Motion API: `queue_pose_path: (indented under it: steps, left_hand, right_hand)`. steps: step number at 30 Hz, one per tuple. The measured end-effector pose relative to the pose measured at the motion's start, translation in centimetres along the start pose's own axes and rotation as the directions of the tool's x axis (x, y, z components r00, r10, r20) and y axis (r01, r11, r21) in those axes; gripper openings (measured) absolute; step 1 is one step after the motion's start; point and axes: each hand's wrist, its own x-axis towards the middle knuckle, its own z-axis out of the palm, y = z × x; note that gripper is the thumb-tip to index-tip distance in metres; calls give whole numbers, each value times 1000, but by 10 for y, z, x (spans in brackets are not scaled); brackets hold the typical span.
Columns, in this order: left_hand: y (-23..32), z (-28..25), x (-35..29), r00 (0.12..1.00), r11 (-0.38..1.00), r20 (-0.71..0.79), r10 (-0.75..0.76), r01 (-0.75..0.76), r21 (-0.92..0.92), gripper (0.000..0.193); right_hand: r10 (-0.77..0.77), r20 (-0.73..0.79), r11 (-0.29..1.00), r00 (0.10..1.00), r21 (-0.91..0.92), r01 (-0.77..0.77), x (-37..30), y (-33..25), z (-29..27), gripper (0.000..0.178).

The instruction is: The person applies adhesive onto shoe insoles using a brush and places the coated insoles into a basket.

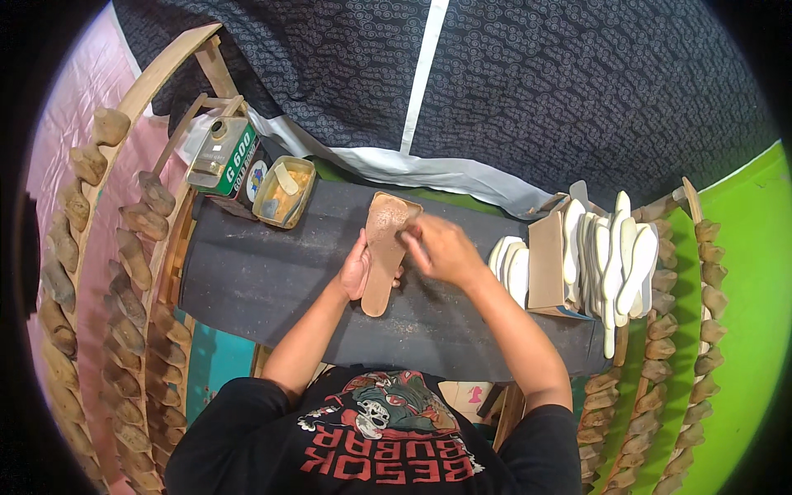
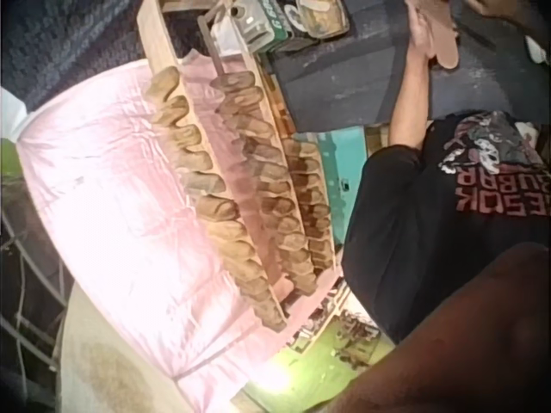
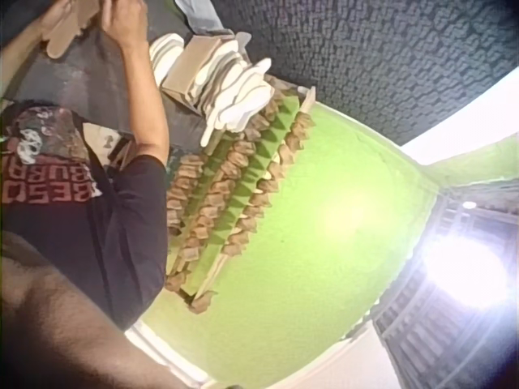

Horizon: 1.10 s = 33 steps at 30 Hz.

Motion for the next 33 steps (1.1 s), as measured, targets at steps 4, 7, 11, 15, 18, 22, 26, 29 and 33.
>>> queue_pose_path:
  steps: [4, 7, 11, 15, 18, 22, 26, 29, 33]
  left_hand:
    - [-7, 3, 7, 983, 995, 180, -32, 48, -82, 78]
    - [-4, 9, 5, 991, 992, 133, -10, 26, -123, 77]
    - [4, 26, 4, 1000, 988, -5, -6, 5, -152, 72]
    - [3, 15, 7, 998, 994, 52, -34, 39, -104, 74]
    - [-3, 17, 12, 990, 995, 136, -39, 51, -86, 76]
    - [-8, 15, 11, 981, 998, 189, -50, 55, -20, 77]
    - [-2, 23, 4, 997, 996, 46, -56, 59, -68, 73]
    - [-3, 18, 3, 999, 997, -6, -44, 43, -62, 72]
    - [-8, 17, 7, 990, 996, 115, -80, 83, -20, 72]
  right_hand:
    - [-59, -152, 993, 987, -108, 42, 19, 18, -10, 14]
    - [-7, -71, 997, 997, -77, 1, 7, 7, -4, 14]
    - [10, 108, 999, 994, 31, -14, -19, -26, 4, 14]
    - [23, 20, 1000, 1000, 12, -24, -14, -17, 2, 14]
    - [53, -81, 997, 995, -43, -57, 3, 2, -12, 13]
    - [76, -189, 994, 979, -59, -89, 5, -1, -11, 13]
    - [30, 12, 999, 999, 9, -31, -14, -23, 7, 15]
    - [16, 71, 1000, 997, 21, -18, -13, -24, 9, 15]
    - [65, -110, 998, 992, -11, -67, 12, 13, -1, 13]
